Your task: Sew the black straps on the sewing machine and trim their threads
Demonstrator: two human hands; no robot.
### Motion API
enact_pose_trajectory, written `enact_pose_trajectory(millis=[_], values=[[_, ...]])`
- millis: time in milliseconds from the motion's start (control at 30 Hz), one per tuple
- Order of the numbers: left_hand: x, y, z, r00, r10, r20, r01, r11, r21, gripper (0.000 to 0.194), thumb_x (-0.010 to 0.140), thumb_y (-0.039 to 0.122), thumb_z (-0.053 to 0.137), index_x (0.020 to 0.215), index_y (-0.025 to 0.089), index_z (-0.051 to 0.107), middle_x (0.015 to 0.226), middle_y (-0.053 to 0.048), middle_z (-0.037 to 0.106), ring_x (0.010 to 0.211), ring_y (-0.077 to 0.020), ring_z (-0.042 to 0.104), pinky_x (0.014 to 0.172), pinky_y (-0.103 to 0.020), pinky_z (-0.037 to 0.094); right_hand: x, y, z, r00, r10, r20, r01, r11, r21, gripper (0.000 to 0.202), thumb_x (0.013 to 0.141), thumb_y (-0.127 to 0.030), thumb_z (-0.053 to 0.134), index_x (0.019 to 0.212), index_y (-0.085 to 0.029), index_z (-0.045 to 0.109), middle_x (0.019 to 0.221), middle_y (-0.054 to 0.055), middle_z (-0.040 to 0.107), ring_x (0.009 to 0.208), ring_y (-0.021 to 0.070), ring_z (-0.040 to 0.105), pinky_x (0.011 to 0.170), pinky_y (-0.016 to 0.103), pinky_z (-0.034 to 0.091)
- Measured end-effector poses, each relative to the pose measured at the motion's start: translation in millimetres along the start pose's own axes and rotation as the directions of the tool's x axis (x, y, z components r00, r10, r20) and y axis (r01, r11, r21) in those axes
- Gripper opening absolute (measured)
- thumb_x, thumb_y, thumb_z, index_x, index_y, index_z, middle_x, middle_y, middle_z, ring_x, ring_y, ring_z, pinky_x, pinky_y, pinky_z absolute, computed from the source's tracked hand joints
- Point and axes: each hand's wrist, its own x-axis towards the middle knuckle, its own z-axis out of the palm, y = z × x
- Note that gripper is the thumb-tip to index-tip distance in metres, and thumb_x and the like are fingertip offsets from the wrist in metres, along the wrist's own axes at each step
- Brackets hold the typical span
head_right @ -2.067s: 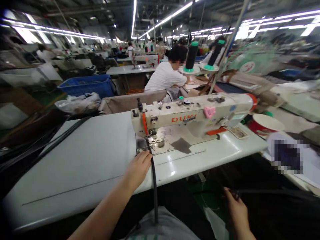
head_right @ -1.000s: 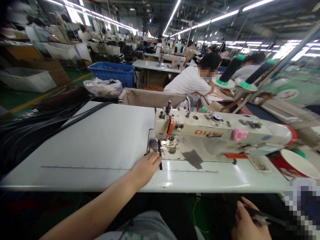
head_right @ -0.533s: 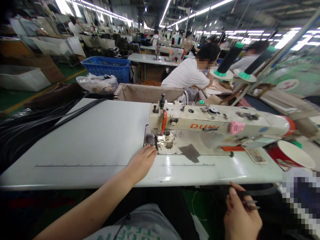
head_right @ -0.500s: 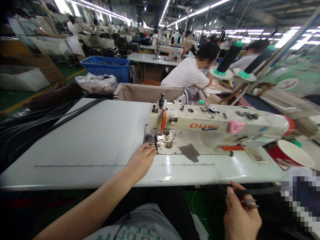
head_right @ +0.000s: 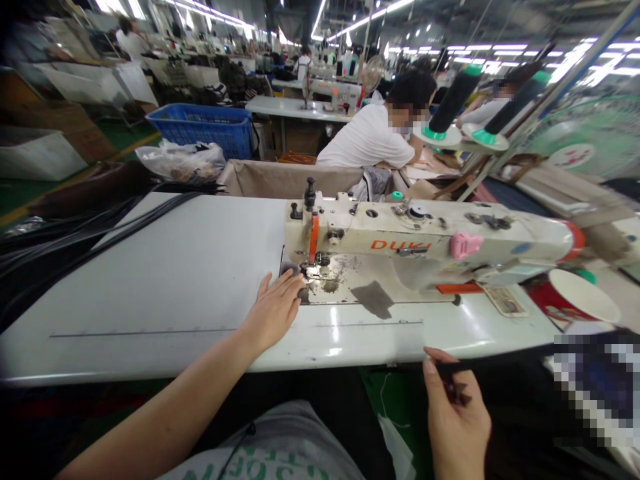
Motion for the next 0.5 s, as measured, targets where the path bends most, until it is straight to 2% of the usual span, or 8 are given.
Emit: enact_pose_trajectory(millis=[100, 167, 267, 333, 400, 500], values=[[0, 1, 0.1, 1.0, 0.0, 0.002, 0.0, 1.0, -0.005, 0.035, 0.102, 0.02, 0.04, 0.134, 0.021, 0.054, 0.15, -0.009, 0.056, 0.148, -0.0254, 0.039, 0.125, -0.06, 0.018, -5, -7, 0, 0.994, -0.017, 0.108, 0.017, 1.0, -0.003, 0.053, 0.087, -0.066, 0.065, 0.104, -0.016, 0.073, 0.089, 0.006, 0.067, 0.078, 0.0182, 0.059, 0.072, 0.027, 0.05], [0, 0, 0.0, 1.0, -0.003, -0.008, 0.002, 0.999, -0.032, 0.034, 0.101, 0.019, 0.041, 0.133, 0.021, 0.055, 0.149, -0.009, 0.057, 0.148, -0.0251, 0.04, 0.125, -0.06, 0.019, -8, -9, 1, 0.982, -0.052, 0.182, 0.056, 0.998, -0.014, 0.053, 0.089, -0.067, 0.062, 0.101, -0.017, 0.074, 0.089, 0.006, 0.068, 0.08, 0.0197, 0.062, 0.071, 0.028, 0.052], [1, -6, 1.4, 0.999, -0.025, -0.03, 0.021, 0.991, -0.132, 0.031, 0.097, 0.017, 0.047, 0.125, 0.021, 0.059, 0.146, -0.008, 0.058, 0.147, -0.0251, 0.04, 0.125, -0.057, 0.024, -13, -8, 4, 0.957, -0.141, 0.253, 0.151, 0.988, -0.021, 0.045, 0.085, -0.062, 0.068, 0.099, -0.019, 0.076, 0.098, 0.008, 0.071, 0.09, 0.0237, 0.066, 0.081, 0.032, 0.055], [5, -15, 4.0, 0.998, -0.053, -0.045, 0.042, 0.975, -0.218, 0.03, 0.093, 0.016, 0.052, 0.121, 0.021, 0.061, 0.144, -0.009, 0.059, 0.146, -0.0254, 0.041, 0.123, -0.054, 0.03, -18, -7, 7, 0.936, -0.17, 0.308, 0.179, 0.984, -0.001, 0.041, 0.084, -0.056, 0.072, 0.103, -0.02, 0.075, 0.099, 0.008, 0.072, 0.089, 0.0234, 0.068, 0.079, 0.031, 0.057], [14, -28, 7.2, 0.996, -0.081, -0.045, 0.066, 0.96, -0.273, 0.031, 0.089, 0.016, 0.056, 0.119, 0.02, 0.062, 0.142, -0.01, 0.06, 0.144, -0.0264, 0.043, 0.12, -0.052, 0.035, -24, -7, 12, 0.893, -0.174, 0.415, 0.184, 0.983, 0.017, 0.04, 0.087, -0.051, 0.07, 0.112, -0.02, 0.073, 0.087, 0.005, 0.07, 0.076, 0.0196, 0.067, 0.068, 0.026, 0.056], [37, -48, 10.6, 0.994, -0.113, -0.001, 0.109, 0.964, -0.243, 0.036, 0.087, 0.017, 0.058, 0.123, 0.018, 0.062, 0.141, -0.012, 0.059, 0.144, -0.0296, 0.042, 0.12, -0.054, 0.036, -35, -13, 24, 0.784, -0.22, 0.58, 0.229, 0.972, 0.06, 0.038, 0.094, -0.048, 0.062, 0.116, -0.019, 0.072, 0.07, 0.0, 0.064, 0.061, 0.0159, 0.062, 0.06, 0.024, 0.054]])
